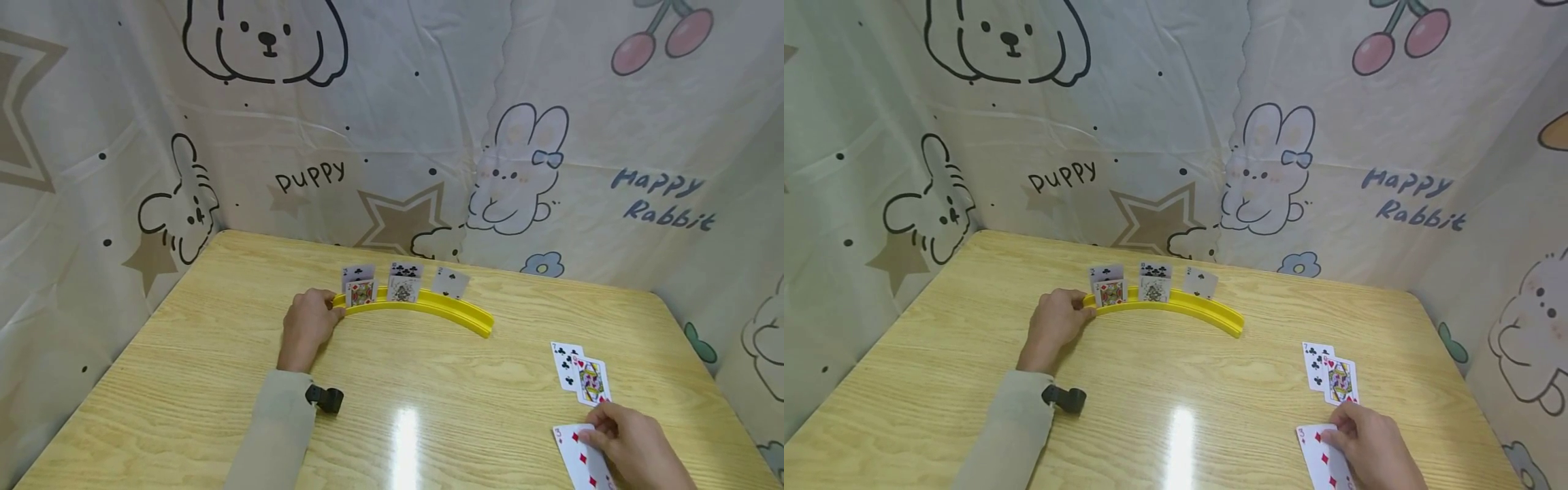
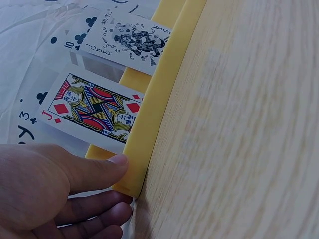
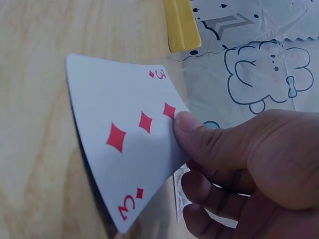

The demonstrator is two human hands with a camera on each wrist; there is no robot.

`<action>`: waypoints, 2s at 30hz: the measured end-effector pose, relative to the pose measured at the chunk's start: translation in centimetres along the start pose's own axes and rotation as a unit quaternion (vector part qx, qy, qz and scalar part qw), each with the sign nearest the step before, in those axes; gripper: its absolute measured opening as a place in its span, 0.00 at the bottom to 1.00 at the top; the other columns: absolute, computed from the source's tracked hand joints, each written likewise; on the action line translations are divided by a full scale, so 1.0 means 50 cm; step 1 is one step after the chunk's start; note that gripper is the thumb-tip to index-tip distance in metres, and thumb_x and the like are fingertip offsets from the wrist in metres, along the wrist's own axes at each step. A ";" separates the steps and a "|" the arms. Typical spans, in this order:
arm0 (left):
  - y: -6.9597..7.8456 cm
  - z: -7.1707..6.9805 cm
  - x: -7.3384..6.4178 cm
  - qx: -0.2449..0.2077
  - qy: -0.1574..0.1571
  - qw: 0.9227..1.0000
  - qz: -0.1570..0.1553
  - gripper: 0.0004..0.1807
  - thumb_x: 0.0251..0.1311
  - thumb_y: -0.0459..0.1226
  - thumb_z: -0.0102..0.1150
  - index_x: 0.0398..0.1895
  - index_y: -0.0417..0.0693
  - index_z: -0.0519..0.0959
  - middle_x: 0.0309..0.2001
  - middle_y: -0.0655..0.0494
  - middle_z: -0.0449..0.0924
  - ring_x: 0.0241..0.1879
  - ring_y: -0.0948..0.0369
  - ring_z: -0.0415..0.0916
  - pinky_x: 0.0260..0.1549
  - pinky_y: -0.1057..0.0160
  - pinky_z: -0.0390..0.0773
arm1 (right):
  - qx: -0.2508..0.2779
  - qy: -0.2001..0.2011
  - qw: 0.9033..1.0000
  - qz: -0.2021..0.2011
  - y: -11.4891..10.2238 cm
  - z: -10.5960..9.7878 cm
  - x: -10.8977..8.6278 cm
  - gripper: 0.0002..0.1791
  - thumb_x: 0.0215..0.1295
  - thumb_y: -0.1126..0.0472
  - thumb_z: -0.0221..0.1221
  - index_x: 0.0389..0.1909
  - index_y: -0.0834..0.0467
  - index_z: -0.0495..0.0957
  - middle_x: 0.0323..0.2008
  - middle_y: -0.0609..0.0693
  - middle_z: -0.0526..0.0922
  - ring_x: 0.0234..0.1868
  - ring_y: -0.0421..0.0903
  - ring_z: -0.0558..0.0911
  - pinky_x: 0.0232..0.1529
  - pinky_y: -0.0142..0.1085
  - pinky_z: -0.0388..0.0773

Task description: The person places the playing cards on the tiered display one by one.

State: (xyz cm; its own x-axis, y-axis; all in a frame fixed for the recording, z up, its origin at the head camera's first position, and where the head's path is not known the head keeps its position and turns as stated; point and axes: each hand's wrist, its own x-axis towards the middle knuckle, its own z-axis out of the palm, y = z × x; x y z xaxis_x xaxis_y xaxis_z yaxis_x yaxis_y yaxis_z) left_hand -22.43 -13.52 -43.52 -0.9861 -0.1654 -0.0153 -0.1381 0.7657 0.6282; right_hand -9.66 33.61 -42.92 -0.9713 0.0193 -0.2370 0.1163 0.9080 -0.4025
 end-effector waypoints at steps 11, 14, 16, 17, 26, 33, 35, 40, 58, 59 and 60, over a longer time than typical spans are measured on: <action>-0.002 0.002 0.002 -0.003 -0.001 1.000 -0.003 0.21 0.62 0.40 0.69 0.57 0.40 0.83 0.44 0.46 0.85 0.42 0.51 0.80 0.40 0.50 0.77 | 0.001 0.060 0.997 -0.055 -0.017 -0.019 -0.009 0.08 0.60 0.62 0.70 0.29 0.55 0.80 0.23 0.42 0.76 0.26 0.39 0.71 0.28 0.32 0.68; -0.002 0.003 0.002 -0.002 -0.002 1.000 -0.005 0.21 0.62 0.40 0.69 0.57 0.40 0.83 0.44 0.46 0.85 0.42 0.51 0.80 0.40 0.50 0.77 | 0.007 0.077 0.994 -0.073 -0.021 -0.022 -0.009 0.08 0.58 0.63 0.71 0.28 0.55 0.79 0.22 0.43 0.75 0.24 0.38 0.70 0.26 0.32 0.68; -0.001 0.003 0.001 -0.001 -0.002 1.000 -0.005 0.22 0.62 0.40 0.69 0.57 0.40 0.83 0.44 0.46 0.85 0.43 0.51 0.80 0.40 0.50 0.77 | 0.010 0.078 0.994 -0.076 -0.025 -0.025 -0.008 0.08 0.59 0.63 0.71 0.28 0.55 0.79 0.22 0.43 0.74 0.24 0.38 0.69 0.26 0.32 0.67; -0.001 0.003 0.002 -0.001 -0.003 1.000 -0.005 0.22 0.62 0.40 0.69 0.57 0.40 0.83 0.44 0.46 0.85 0.43 0.51 0.80 0.40 0.50 0.77 | 0.012 0.078 0.994 -0.078 -0.028 -0.027 -0.008 0.08 0.58 0.63 0.71 0.28 0.55 0.79 0.22 0.43 0.74 0.24 0.38 0.69 0.25 0.32 0.67; -0.002 0.002 0.003 -0.002 -0.003 1.000 -0.003 0.21 0.62 0.40 0.68 0.56 0.41 0.83 0.44 0.47 0.84 0.42 0.51 0.79 0.40 0.50 0.77 | 0.035 0.095 0.989 -0.104 -0.053 -0.039 -0.002 0.09 0.57 0.63 0.72 0.28 0.55 0.79 0.22 0.43 0.75 0.24 0.37 0.69 0.25 0.32 0.67; -0.002 0.003 0.002 -0.005 -0.002 1.000 -0.010 0.21 0.62 0.40 0.69 0.57 0.41 0.83 0.44 0.47 0.84 0.42 0.51 0.79 0.40 0.50 0.77 | 0.041 0.125 0.982 -0.133 -0.076 -0.044 0.010 0.08 0.58 0.65 0.71 0.28 0.55 0.79 0.23 0.43 0.75 0.24 0.37 0.69 0.24 0.32 0.67; -0.002 0.003 0.003 -0.004 -0.002 1.000 -0.011 0.21 0.62 0.40 0.68 0.57 0.41 0.83 0.44 0.47 0.84 0.43 0.51 0.79 0.41 0.50 0.77 | 0.040 0.139 0.979 -0.145 -0.082 -0.044 0.013 0.09 0.58 0.65 0.71 0.28 0.55 0.79 0.22 0.42 0.75 0.23 0.37 0.69 0.24 0.32 0.67; 0.001 0.003 0.002 -0.003 -0.002 1.000 -0.008 0.22 0.62 0.41 0.68 0.57 0.41 0.83 0.44 0.47 0.84 0.44 0.50 0.79 0.42 0.49 0.77 | 0.042 0.161 0.972 -0.164 -0.097 -0.045 0.020 0.10 0.58 0.65 0.71 0.28 0.53 0.78 0.22 0.41 0.75 0.23 0.37 0.69 0.23 0.32 0.66; 0.000 0.004 0.003 0.003 0.000 1.000 -0.008 0.22 0.62 0.41 0.68 0.57 0.40 0.83 0.43 0.46 0.84 0.43 0.50 0.79 0.41 0.49 0.76 | 0.070 0.220 0.950 -0.210 -0.153 -0.035 0.062 0.10 0.56 0.67 0.72 0.27 0.54 0.80 0.24 0.42 0.80 0.23 0.38 0.73 0.24 0.31 0.68; 0.000 0.004 0.003 0.003 0.000 1.000 -0.008 0.22 0.62 0.41 0.68 0.57 0.40 0.83 0.44 0.46 0.84 0.43 0.50 0.79 0.41 0.49 0.76 | 0.070 0.223 0.949 -0.214 -0.156 -0.035 0.064 0.10 0.56 0.67 0.72 0.27 0.54 0.80 0.24 0.41 0.80 0.23 0.38 0.73 0.24 0.31 0.68; 0.001 0.004 0.004 0.004 0.000 1.000 -0.008 0.22 0.62 0.41 0.68 0.57 0.40 0.83 0.44 0.46 0.84 0.44 0.50 0.79 0.41 0.49 0.76 | 0.070 0.225 0.947 -0.217 -0.160 -0.034 0.066 0.10 0.55 0.67 0.72 0.27 0.54 0.79 0.24 0.41 0.80 0.23 0.38 0.73 0.24 0.31 0.68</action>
State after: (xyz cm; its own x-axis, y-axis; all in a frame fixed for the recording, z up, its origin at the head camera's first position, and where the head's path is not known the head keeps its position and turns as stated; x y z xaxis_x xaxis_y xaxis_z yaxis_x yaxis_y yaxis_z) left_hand -22.64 -13.40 -43.67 -0.9838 -0.1774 -0.0243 -0.1538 0.7677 0.6221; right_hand -14.16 27.13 -38.98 -0.9202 -0.1377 0.3664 -0.3184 0.8078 -0.4961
